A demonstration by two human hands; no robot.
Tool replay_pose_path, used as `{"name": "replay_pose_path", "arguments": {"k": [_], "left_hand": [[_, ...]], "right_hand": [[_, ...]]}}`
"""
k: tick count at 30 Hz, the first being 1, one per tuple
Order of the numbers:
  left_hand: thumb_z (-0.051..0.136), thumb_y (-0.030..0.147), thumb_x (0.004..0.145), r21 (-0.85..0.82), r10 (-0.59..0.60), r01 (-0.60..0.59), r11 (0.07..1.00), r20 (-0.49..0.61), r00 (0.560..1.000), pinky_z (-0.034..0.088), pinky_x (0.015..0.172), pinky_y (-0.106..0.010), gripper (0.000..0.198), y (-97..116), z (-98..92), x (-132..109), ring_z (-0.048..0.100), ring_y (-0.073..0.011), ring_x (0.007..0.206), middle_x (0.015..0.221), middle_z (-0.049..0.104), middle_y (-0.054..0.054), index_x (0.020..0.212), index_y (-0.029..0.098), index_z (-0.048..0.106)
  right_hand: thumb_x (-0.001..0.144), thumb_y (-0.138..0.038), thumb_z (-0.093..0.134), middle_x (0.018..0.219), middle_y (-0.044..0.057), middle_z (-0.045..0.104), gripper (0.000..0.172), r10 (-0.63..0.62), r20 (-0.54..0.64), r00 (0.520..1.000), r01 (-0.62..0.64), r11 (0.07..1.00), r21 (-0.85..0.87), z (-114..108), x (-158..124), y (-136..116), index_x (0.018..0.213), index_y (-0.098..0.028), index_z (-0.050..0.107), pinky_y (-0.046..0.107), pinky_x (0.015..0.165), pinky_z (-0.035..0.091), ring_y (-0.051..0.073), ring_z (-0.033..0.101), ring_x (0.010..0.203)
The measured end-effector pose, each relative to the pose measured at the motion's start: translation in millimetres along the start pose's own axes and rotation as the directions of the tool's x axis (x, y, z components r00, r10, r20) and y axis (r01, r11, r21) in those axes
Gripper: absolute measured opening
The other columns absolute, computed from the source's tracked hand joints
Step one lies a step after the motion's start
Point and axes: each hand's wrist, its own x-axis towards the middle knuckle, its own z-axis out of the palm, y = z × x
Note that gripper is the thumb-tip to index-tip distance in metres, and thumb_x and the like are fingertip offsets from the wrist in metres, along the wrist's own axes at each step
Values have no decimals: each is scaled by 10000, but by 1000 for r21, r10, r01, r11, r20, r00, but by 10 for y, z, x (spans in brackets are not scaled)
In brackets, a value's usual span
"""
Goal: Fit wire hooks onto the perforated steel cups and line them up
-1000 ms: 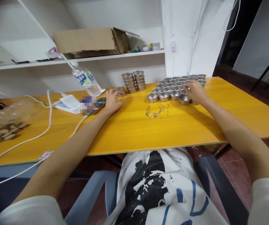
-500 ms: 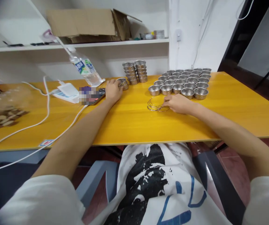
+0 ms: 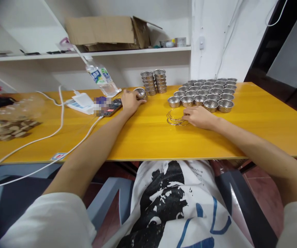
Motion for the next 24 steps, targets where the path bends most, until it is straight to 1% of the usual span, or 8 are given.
{"name": "replay_pose_path", "arguments": {"k": [3,6,8,11,14,18,22,24], "left_hand": [[809,466,972,13,40,-41,999,24,999,440,1125,-553,316,-31,-3,29,523,-418,1329,1074,760,-183,922,165,725],[656,427,1060,19,91,-92,996,50,995,428,1131,-566,314,-65,-14,53,564,-418,1304,1073,764,-196,907,167,745],[617,409,1077,3,117,-117,993,60,991,421,1140,-549,336,-85,-25,65,596,-395,1279,1038,766,-182,894,161,749],[648,417,1061,-25,123,-122,992,63,990,458,1094,-488,323,-97,-31,76,654,-342,1201,1048,761,-160,907,153,752],[688,403,1020,-48,77,-74,996,50,996,507,1051,-462,257,-84,-19,72,687,-335,1137,1191,729,-175,941,166,748],[692,366,993,-118,38,-37,992,11,999,510,1137,-445,199,-81,4,54,661,-329,1199,1317,657,-184,1017,170,716],[708,365,971,-168,53,-56,984,-24,998,502,1191,-461,194,-119,19,51,625,-333,1250,1326,608,-182,1016,178,686],[725,382,960,-178,58,-64,982,-35,998,498,1206,-467,210,-132,21,44,607,-338,1276,1336,587,-185,989,184,662]], "right_hand": [[1050,-126,546,1082,131,765,334,24,-34,999,-23,999,44,-11,-9,14,1228,-190,821,346,799,457,250,677,989],[1070,-161,530,1081,140,757,326,34,-41,999,-33,999,36,-37,-10,14,1206,-186,825,356,797,454,260,676,994],[1096,-183,508,1066,141,750,326,35,-47,998,-34,999,21,-62,-6,2,1181,-176,823,354,794,448,254,670,987],[1117,-200,494,1058,137,744,327,47,-65,997,-46,999,20,-94,4,-22,1153,-175,818,348,784,435,237,656,960],[1119,-198,489,1055,135,741,323,61,-77,995,-61,998,3,-99,16,-37,1119,-177,812,352,769,424,238,642,945],[1131,-209,464,1059,130,738,340,85,-110,990,-88,996,-25,-76,24,-36,1113,-180,803,354,786,441,235,641,938],[1138,-216,421,1083,139,743,379,166,-174,971,-169,986,0,-67,25,-28,1089,-185,795,356,771,465,234,633,919],[1137,-213,409,1088,139,746,389,188,-180,966,-190,982,5,-70,24,-28,1076,-187,792,357,760,473,231,628,902]]}}
